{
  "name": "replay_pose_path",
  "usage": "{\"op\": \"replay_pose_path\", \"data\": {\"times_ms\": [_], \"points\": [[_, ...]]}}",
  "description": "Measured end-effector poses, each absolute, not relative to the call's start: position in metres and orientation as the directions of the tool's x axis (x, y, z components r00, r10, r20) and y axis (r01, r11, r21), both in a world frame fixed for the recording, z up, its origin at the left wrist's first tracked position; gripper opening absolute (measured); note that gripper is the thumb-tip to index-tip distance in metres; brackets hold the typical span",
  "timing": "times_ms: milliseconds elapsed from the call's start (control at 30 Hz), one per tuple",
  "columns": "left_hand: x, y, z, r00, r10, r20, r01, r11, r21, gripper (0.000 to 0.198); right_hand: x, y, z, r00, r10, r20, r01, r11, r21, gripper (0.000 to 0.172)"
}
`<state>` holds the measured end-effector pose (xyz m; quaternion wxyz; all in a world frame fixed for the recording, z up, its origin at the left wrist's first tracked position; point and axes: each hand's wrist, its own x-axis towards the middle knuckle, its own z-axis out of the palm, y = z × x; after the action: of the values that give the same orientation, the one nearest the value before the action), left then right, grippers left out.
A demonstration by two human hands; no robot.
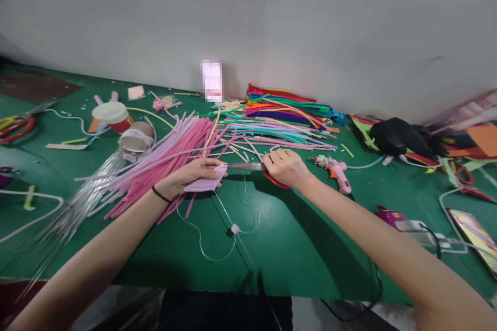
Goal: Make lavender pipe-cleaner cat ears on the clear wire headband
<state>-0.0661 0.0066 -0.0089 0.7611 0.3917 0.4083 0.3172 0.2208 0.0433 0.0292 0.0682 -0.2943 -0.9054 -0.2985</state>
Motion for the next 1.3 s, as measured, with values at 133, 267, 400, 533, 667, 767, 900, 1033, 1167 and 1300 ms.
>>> {"op": "replay_pose_path", "data": {"times_ms": [133, 267, 400, 533, 667, 767, 900, 1033, 1167, 1300], "points": [[-0.067, 0.007, -0.009, 0.469, 0.803, -0.368, -0.164, 0.488, 0.857, 0.041, 0.218, 0.048, 0.034, -0.84, 0.453, 0.299, 0.541, 0.65, 0.534, 0.03], [-0.067, 0.008, -0.007, 0.478, 0.795, -0.374, -0.164, 0.499, 0.851, 0.041, 0.218, 0.051, 0.037, -0.854, 0.444, 0.271, 0.52, 0.711, 0.473, 0.031], [-0.067, 0.008, -0.004, 0.477, 0.795, -0.375, -0.15, 0.494, 0.857, 0.038, 0.217, 0.051, 0.039, -0.864, 0.434, 0.255, 0.503, 0.739, 0.447, 0.033], [-0.066, 0.008, -0.003, 0.47, 0.796, -0.382, -0.128, 0.489, 0.863, 0.037, 0.216, 0.049, 0.041, -0.864, 0.464, 0.196, 0.499, 0.738, 0.454, 0.033], [-0.066, 0.009, -0.006, 0.47, 0.794, -0.385, -0.127, 0.493, 0.861, 0.037, 0.216, 0.047, 0.041, -0.853, 0.503, 0.136, 0.506, 0.736, 0.449, 0.032], [-0.065, 0.01, -0.008, 0.47, 0.796, -0.382, -0.136, 0.493, 0.859, 0.038, 0.217, 0.046, 0.04, -0.847, 0.52, 0.107, 0.509, 0.737, 0.445, 0.03], [-0.065, 0.009, -0.008, 0.468, 0.793, -0.39, -0.118, 0.493, 0.862, 0.038, 0.219, 0.045, 0.036, -0.838, 0.539, 0.084, 0.516, 0.735, 0.44, 0.029], [-0.064, 0.008, -0.006, 0.449, 0.799, -0.4, -0.114, 0.495, 0.861, 0.038, 0.222, 0.04, 0.024, -0.8, 0.58, 0.155, 0.58, 0.682, 0.444, 0.025], [-0.063, 0.007, -0.005, 0.435, 0.808, -0.398, -0.085, 0.477, 0.875, 0.038, 0.226, 0.032, 0.004, -0.629, 0.74, 0.238, 0.767, 0.542, 0.342, 0.034], [-0.062, 0.006, -0.007, 0.459, 0.803, -0.381, -0.075, 0.463, 0.883, 0.042, 0.228, 0.026, -0.009, -0.575, 0.789, 0.217, 0.815, 0.528, 0.238, 0.027]]}}
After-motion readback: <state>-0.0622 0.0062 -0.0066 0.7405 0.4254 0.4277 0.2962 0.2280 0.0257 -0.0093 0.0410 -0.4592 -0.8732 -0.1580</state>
